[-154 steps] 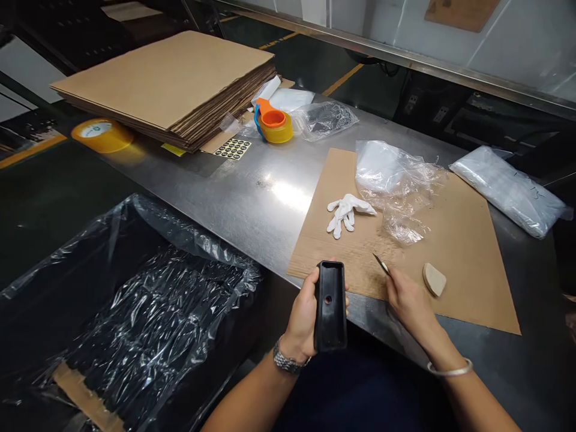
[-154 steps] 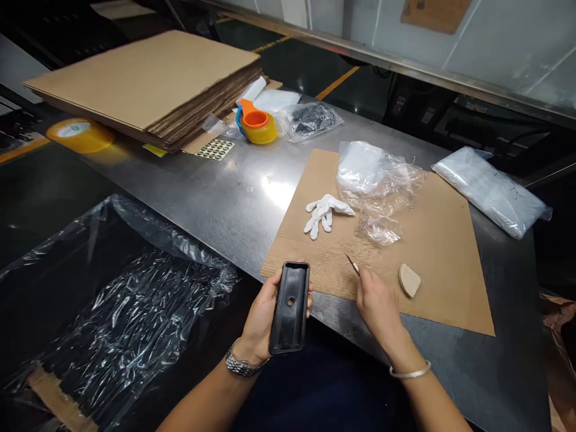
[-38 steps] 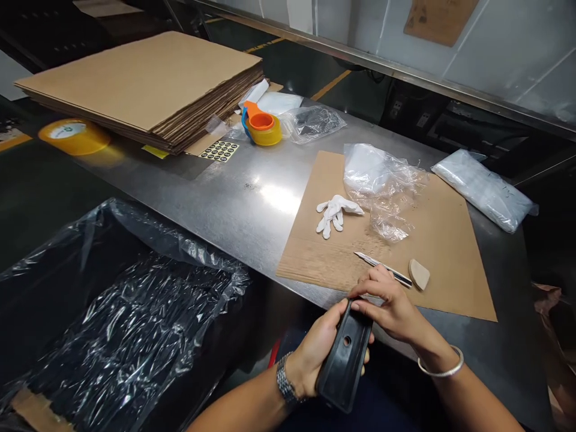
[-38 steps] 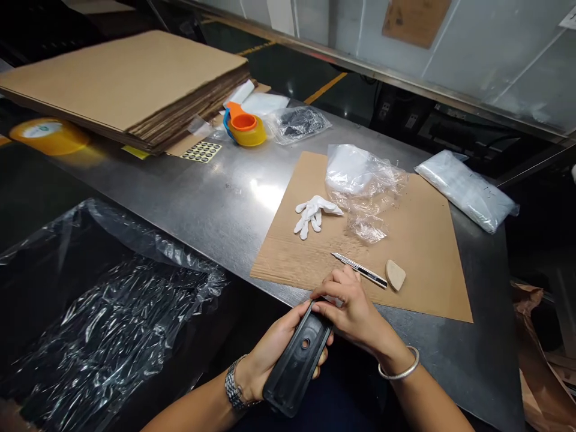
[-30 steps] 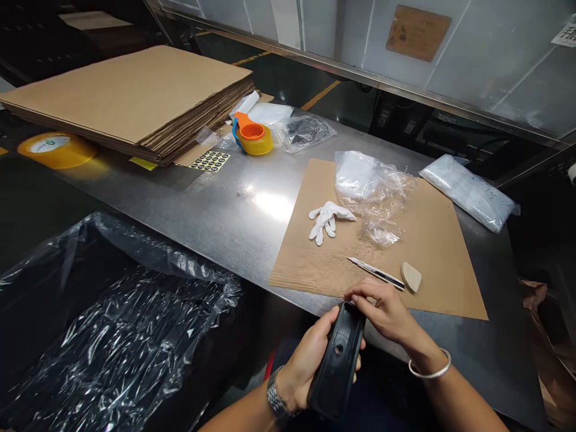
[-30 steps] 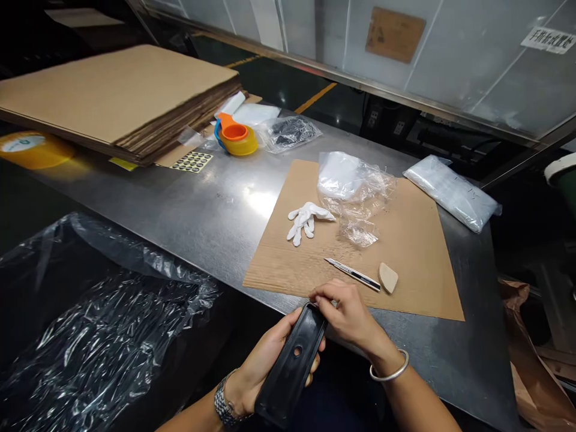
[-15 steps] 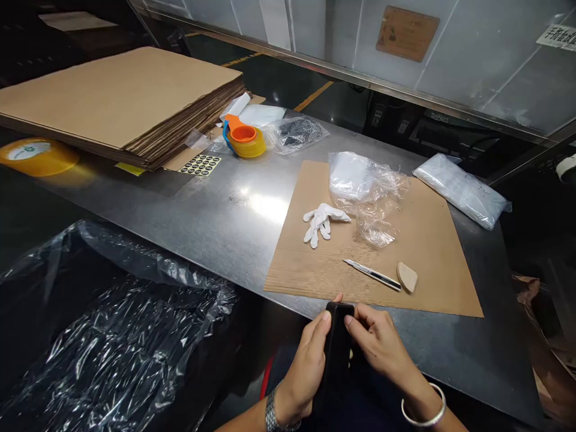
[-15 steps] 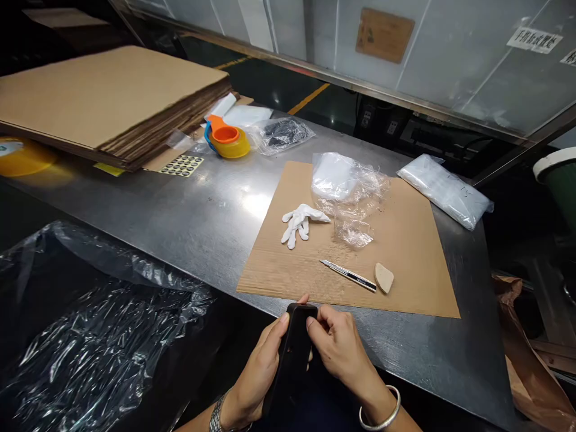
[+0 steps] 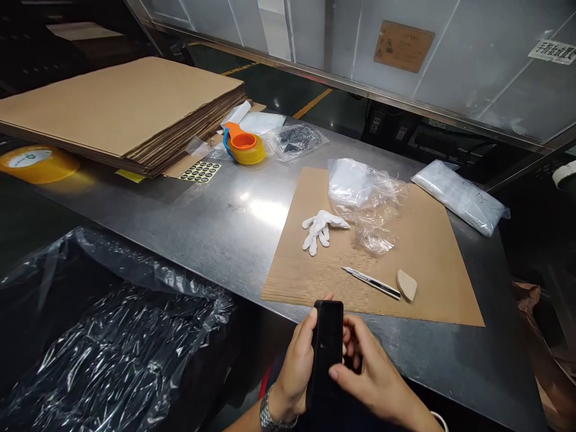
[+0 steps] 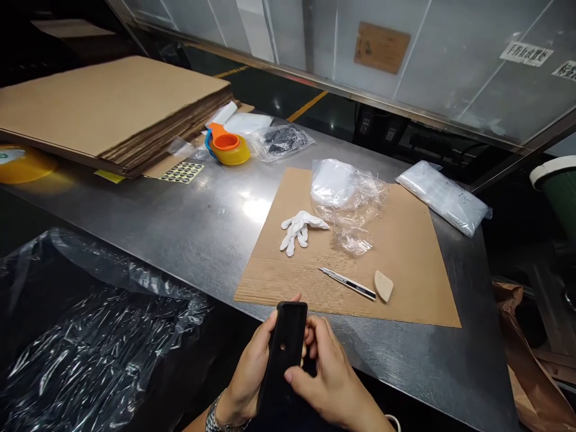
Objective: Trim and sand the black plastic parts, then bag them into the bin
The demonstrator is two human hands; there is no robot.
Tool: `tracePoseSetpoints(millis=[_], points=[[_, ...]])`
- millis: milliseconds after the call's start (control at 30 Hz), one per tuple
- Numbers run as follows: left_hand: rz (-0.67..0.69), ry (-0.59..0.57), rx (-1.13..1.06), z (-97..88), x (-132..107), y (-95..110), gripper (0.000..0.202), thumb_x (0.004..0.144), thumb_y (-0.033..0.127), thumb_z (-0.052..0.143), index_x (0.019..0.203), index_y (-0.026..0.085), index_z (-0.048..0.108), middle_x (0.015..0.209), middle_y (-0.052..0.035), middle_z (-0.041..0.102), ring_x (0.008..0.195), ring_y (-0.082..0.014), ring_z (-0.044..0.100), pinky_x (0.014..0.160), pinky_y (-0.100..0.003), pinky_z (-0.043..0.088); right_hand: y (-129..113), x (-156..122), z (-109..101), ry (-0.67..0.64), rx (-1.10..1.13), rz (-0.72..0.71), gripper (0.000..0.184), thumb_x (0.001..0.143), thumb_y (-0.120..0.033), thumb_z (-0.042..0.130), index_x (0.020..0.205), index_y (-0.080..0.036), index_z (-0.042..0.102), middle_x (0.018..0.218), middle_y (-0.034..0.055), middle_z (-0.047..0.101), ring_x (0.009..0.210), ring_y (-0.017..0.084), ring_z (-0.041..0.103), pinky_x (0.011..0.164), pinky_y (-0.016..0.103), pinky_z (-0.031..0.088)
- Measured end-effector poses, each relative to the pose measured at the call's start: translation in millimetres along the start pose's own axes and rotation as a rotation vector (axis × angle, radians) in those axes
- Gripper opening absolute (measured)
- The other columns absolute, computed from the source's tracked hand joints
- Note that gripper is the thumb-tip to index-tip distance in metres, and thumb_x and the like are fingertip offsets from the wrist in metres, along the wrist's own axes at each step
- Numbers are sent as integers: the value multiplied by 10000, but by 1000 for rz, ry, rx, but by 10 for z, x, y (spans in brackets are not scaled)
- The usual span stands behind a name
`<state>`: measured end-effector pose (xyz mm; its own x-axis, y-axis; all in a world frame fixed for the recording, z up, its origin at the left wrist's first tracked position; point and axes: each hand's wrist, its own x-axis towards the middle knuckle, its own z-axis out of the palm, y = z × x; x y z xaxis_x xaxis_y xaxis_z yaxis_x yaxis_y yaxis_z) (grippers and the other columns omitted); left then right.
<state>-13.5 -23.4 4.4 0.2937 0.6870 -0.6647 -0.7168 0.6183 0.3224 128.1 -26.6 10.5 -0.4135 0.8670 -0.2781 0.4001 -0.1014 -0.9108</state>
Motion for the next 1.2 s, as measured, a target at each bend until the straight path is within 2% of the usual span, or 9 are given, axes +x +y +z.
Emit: tracePoseSetpoints(millis=[67, 133, 300, 533, 700, 833, 967, 1067, 1200], points=[[-26, -26, -51, 24, 33, 29, 520, 895, 448, 363, 1371, 241, 329, 710, -35, 636, 612, -150, 593, 598, -258, 472, -32, -41, -19, -54, -19, -31, 700, 719, -224, 630, 1327, -239, 285, 1081, 54, 469, 886, 163, 490, 749, 281, 445], [-50, -51, -95, 51, 72, 50, 505, 909, 440, 319, 1369, 234, 328, 690, -42, 631, 571, -143, 583, 561, -245, 462, -38, -44, -35, -49, -22, -56, 750, 711, -228, 637, 1358, -244, 259, 1119, 62, 453, 918, 173, 492, 768, 290, 449], [-96, -106, -175, 67, 170, 38, 484, 890, 443, 374, 1324, 232, 404, 605, -4, 582, 494, -127, 553, 486, -218, 435, 19, 97, -17, 180, 44, 56, 231, 865, -312, 479, 1052, -190, 540, 802, 12, 553, 689, 133, 531, 628, 248, 445], [-120, -47, -125, 61, 204, 105, 462, 886, 433, 384, 1288, 217, 459, 624, -21, 608, 473, -127, 563, 435, -209, 439, 9, 245, -47, 220, 129, 85, 264, 899, -387, 446, 977, -174, 581, 699, 3, 604, 604, 126, 570, 570, 224, 450], [-107, -19, -123, 94, 218, 180, 462, 893, 441, 367, 1290, 219, 451, 697, -39, 635, 506, -125, 593, 457, -214, 469, 30, 297, -96, 279, -14, 35, 286, 913, -379, 409, 943, -179, 611, 751, 24, 643, 669, 139, 602, 595, 220, 459], [181, 74, 58, 88, 391, 195, 491, 839, 455, 494, 1271, 226, 447, 816, -47, 665, 596, -139, 635, 545, -244, 510, 148, 508, -338, 442, -352, -81, 266, 911, -337, 404, 935, -181, 618, 817, 42, 659, 724, 154, 610, 618, 233, 459], [523, 177, 503, 67, 791, 190, 505, 843, 511, 437, 1208, 167, 493, 1011, -129, 664, 857, -229, 658, 733, -337, 520, 213, 1035, -848, 575, -501, -139, 249, 914, -281, 388, 971, -170, 604, 923, 67, 646, 852, 173, 602, 749, 282, 465], [717, 237, 617, 78, 1087, 196, 470, 858, 437, 437, 1250, 179, 459, 1306, -130, 506, 1205, -239, 465, 1003, -364, 358, 194, 1583, -1248, 622, -624, -148, 207, 920, -257, 424, 992, -160, 592, 988, 58, 625, 919, 168, 588, 818, 334, 465], [865, 298, 733, 57, 1287, 186, 466, 816, 328, 493, 1241, 139, 496, 1372, -145, 422, 1319, -272, 279, 1100, -419, 157, 185, 2280, -1586, 609, -784, -96, 231, 895, -313, 511, 1062, -163, 568, 1082, 59, 588, 921, 169, 586, 803, 379, 490]])
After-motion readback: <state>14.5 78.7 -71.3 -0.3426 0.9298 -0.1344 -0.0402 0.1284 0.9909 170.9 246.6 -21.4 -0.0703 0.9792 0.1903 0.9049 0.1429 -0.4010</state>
